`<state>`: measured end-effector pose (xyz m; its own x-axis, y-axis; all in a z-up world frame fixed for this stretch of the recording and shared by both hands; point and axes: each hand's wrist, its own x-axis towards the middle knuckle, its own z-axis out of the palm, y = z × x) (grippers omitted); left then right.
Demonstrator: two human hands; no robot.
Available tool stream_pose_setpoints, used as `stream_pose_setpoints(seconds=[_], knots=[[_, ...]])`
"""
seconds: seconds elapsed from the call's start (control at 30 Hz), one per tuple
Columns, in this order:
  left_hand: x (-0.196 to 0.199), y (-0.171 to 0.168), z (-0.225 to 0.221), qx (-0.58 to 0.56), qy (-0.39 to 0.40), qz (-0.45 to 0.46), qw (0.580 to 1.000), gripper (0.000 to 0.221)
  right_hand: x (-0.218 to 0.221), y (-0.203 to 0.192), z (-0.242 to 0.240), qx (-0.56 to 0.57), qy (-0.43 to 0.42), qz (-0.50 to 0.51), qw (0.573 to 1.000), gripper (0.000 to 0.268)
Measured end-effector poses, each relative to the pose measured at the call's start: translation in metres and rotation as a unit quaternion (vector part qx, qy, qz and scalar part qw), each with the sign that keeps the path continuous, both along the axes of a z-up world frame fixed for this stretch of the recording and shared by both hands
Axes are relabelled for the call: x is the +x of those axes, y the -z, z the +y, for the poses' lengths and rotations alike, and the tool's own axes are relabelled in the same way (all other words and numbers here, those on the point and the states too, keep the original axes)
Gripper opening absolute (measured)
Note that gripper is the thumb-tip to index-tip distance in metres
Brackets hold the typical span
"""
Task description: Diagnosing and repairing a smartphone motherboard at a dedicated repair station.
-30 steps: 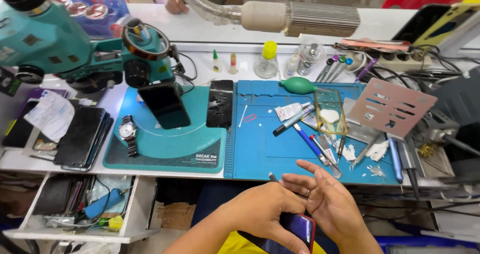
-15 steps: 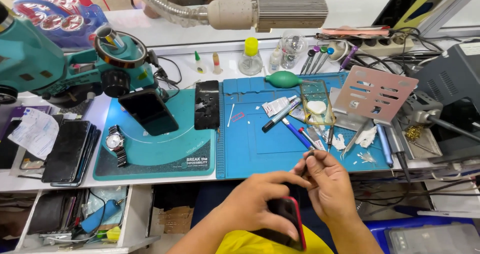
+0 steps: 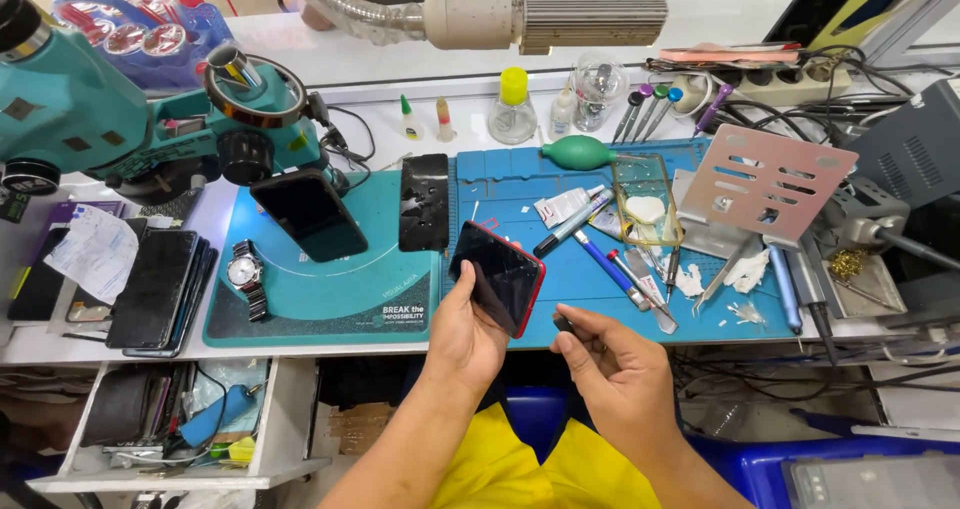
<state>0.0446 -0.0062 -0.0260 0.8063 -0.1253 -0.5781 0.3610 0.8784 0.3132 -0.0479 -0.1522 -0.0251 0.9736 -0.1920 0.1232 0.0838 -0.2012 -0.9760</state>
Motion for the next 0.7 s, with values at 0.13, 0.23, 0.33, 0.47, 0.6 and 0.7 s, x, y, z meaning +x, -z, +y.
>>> stream_pose_setpoints(seconds=[0.13, 0.23, 0.33, 0.47, 0.6, 0.7], knots=[[0.003, 0.011, 0.001, -0.029, -0.001, -0.007, 1.000, 0.050, 0.005, -0.004, 0.008, 0.029, -0.005, -0.014, 0.999, 0.032], [0.006, 0.017, 0.001, -0.026, 0.003, -0.009, 1.000, 0.050, 0.009, -0.001, 0.012, 0.037, -0.010, -0.030, 0.999, 0.032], [0.005, 0.013, -0.001, -0.027, -0.005, -0.008, 1.000, 0.049, 0.013, 0.001, 0.012, 0.036, -0.011, -0.035, 0.999, 0.031], [0.002, 0.001, -0.002, 0.021, -0.027, -0.041, 0.999, 0.048, 0.018, 0.004, 0.013, 0.025, -0.006, -0.049, 0.998, 0.028], [0.002, -0.007, 0.002, 0.072, -0.039, -0.034, 0.996, 0.041, 0.021, 0.007, 0.004, -0.014, -0.001, -0.022, 1.000, 0.029], [0.002, -0.013, 0.002, 0.076, -0.031, -0.057, 0.995, 0.048, 0.024, 0.012, -0.001, -0.019, -0.021, -0.021, 0.999, 0.028]])
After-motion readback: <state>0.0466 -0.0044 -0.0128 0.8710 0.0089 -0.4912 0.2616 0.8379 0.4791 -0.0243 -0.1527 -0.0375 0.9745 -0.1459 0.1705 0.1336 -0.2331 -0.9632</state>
